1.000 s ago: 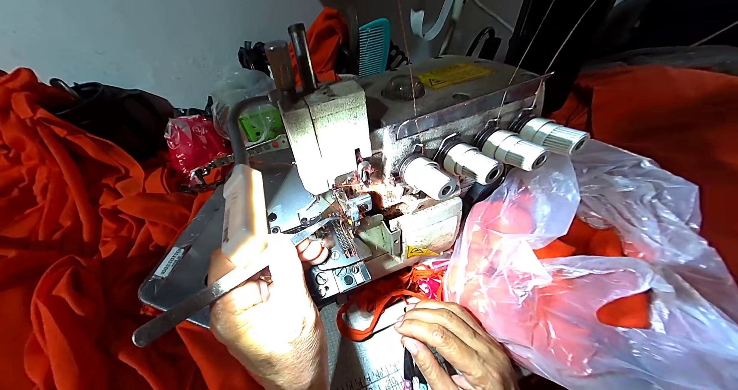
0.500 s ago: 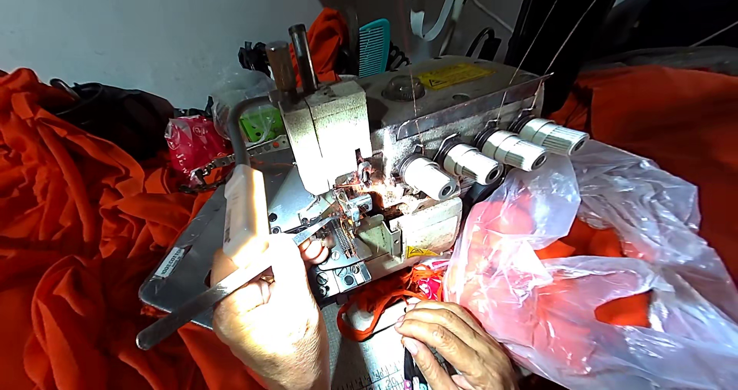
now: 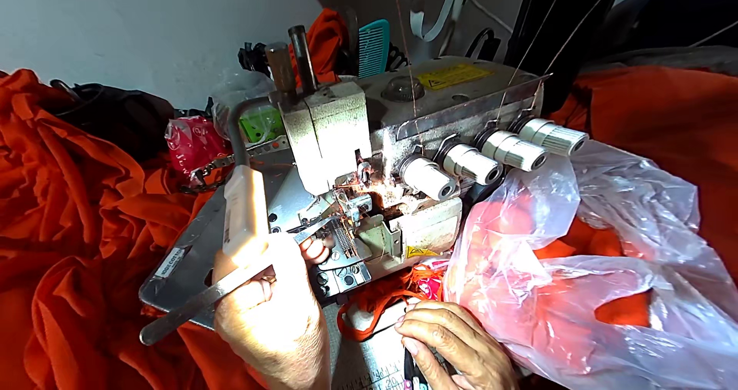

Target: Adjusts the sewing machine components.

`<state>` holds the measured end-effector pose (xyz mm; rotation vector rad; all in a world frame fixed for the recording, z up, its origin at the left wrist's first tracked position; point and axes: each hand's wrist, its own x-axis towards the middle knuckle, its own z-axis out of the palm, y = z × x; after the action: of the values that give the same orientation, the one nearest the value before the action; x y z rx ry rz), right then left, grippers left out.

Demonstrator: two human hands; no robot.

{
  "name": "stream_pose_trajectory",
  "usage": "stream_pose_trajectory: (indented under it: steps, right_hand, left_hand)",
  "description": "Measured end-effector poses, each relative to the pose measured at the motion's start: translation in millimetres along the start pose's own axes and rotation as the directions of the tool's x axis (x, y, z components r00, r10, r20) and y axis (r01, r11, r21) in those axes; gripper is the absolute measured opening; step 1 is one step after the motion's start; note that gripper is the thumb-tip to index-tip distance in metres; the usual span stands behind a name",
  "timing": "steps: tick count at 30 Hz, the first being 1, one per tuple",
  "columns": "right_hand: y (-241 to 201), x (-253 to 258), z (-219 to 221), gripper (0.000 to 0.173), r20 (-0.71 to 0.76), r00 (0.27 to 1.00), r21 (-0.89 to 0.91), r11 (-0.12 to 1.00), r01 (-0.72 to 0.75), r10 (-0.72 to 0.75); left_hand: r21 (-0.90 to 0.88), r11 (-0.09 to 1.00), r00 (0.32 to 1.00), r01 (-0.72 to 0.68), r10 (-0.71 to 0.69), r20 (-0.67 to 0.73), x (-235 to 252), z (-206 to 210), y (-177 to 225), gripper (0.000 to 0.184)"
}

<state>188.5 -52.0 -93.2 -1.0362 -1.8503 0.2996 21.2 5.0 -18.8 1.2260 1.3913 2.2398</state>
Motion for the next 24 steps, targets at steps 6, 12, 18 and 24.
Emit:
stream_pose_trajectory:
  steps: [6,12,18,24]
  right_hand:
    - [0.0,-0.3,0.0,0.015,0.001,1.0,-0.003,1.0,-0.001,0.001]
    - [-0.2,0.2,-0.2,0.015,0.005,1.0,-0.01,1.0,0.0,0.0]
    - [0.6,-0.2,0.0,0.016,0.003,1.0,-0.006,1.0,0.005,-0.005]
    - [1.9,-0.9,0.1,0.016,0.01,1.0,-0.011,1.0,0.012,-0.012]
  left_hand:
    - [-0.005,1.0,0.999,-0.012,0.011,-0.04,0.2,-0.3,-0.4,0.011]
    - [-0.011,1.0,1.0,-0.011,0.011,-0.016,2.7,2.3,2.3,0.012]
    - [0.021,1.0,1.0,0.02,-0.02,-0.013,3.1,4.4,4.9,0.009]
    - [0.006,0.999,0.999,0.036,-0.036,-0.038,1.0,2.5,4.0,0.009]
